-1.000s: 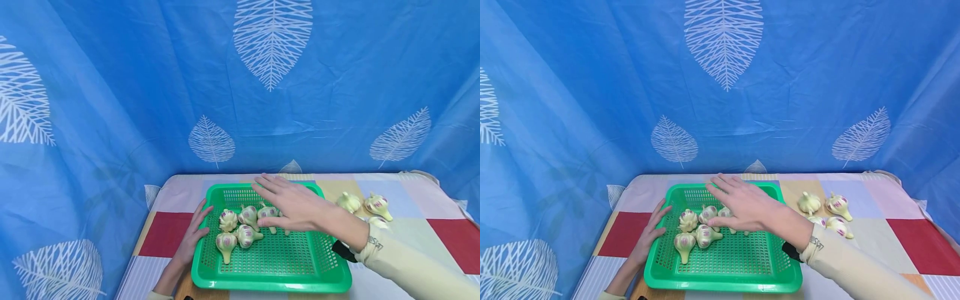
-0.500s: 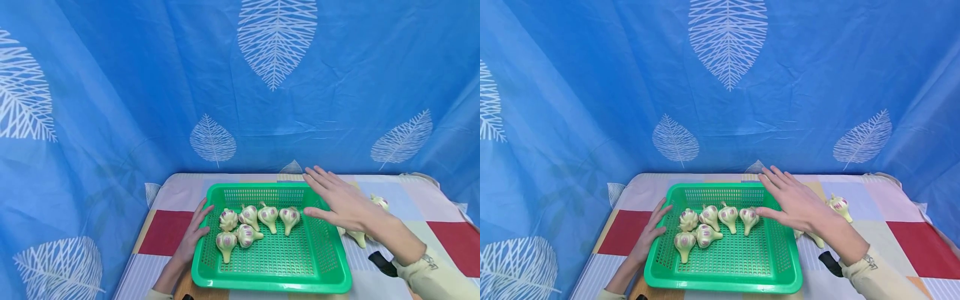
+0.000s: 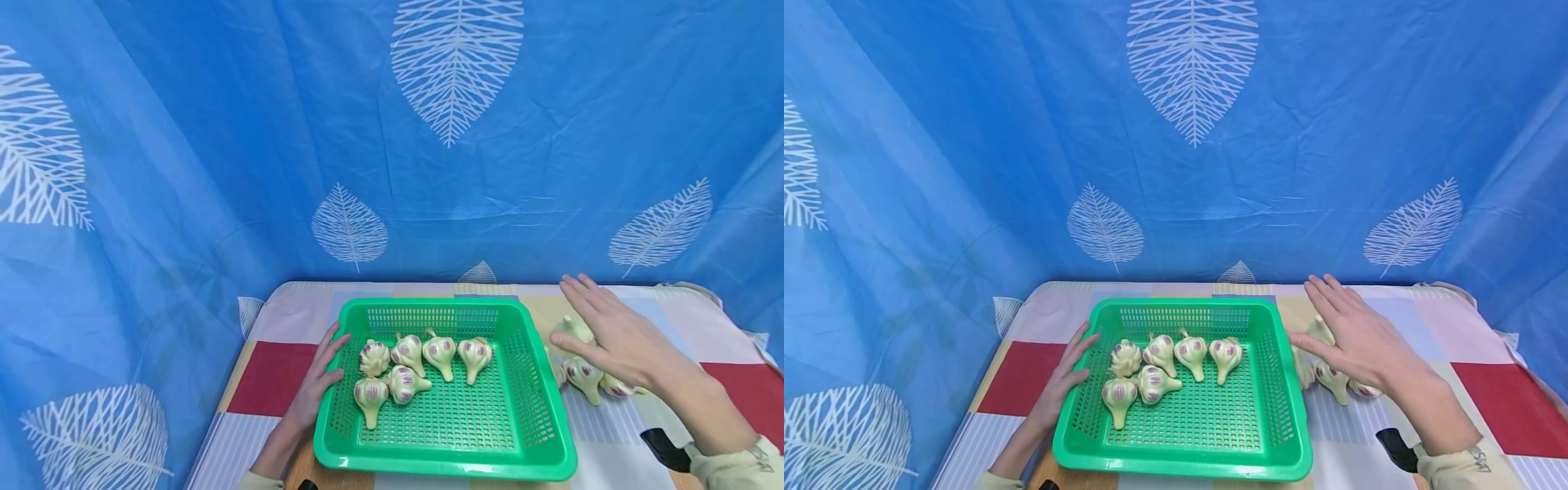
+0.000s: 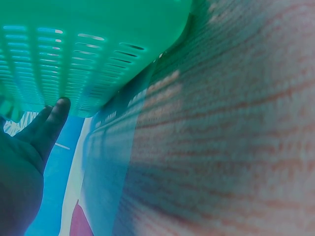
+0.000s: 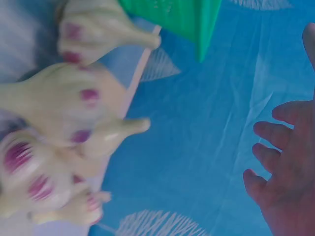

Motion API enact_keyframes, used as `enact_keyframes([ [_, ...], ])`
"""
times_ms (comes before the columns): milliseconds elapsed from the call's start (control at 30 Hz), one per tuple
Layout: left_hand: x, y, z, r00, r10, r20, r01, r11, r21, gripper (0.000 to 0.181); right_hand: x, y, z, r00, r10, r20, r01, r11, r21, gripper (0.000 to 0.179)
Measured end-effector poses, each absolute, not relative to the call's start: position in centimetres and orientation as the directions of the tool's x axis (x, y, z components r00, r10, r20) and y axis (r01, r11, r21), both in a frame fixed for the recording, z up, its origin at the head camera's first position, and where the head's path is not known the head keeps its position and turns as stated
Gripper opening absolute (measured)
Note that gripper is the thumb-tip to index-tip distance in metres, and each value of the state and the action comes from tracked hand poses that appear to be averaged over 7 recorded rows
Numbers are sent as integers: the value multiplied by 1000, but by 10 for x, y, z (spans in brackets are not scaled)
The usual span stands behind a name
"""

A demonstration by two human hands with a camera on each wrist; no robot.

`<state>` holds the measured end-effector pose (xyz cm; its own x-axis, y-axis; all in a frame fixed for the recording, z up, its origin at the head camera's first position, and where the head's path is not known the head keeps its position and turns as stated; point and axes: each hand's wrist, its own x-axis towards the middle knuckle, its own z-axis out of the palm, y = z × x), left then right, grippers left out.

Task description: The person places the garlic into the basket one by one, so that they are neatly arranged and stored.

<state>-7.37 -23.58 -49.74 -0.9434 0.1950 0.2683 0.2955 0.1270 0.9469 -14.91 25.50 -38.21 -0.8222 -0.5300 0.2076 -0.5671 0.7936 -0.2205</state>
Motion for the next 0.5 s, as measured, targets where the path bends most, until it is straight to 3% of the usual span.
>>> enact_keyframes([
  [233,-74,-234,-499,-943,194,271,299,134,945,56,-144,294,-400,-885,-442,146,-465,828,-314,91],
  [500,-74,-235,-503,-937,190,292,321,146,936,57,-144,330,-422,-944,-322,73,-328,891,-313,93],
])
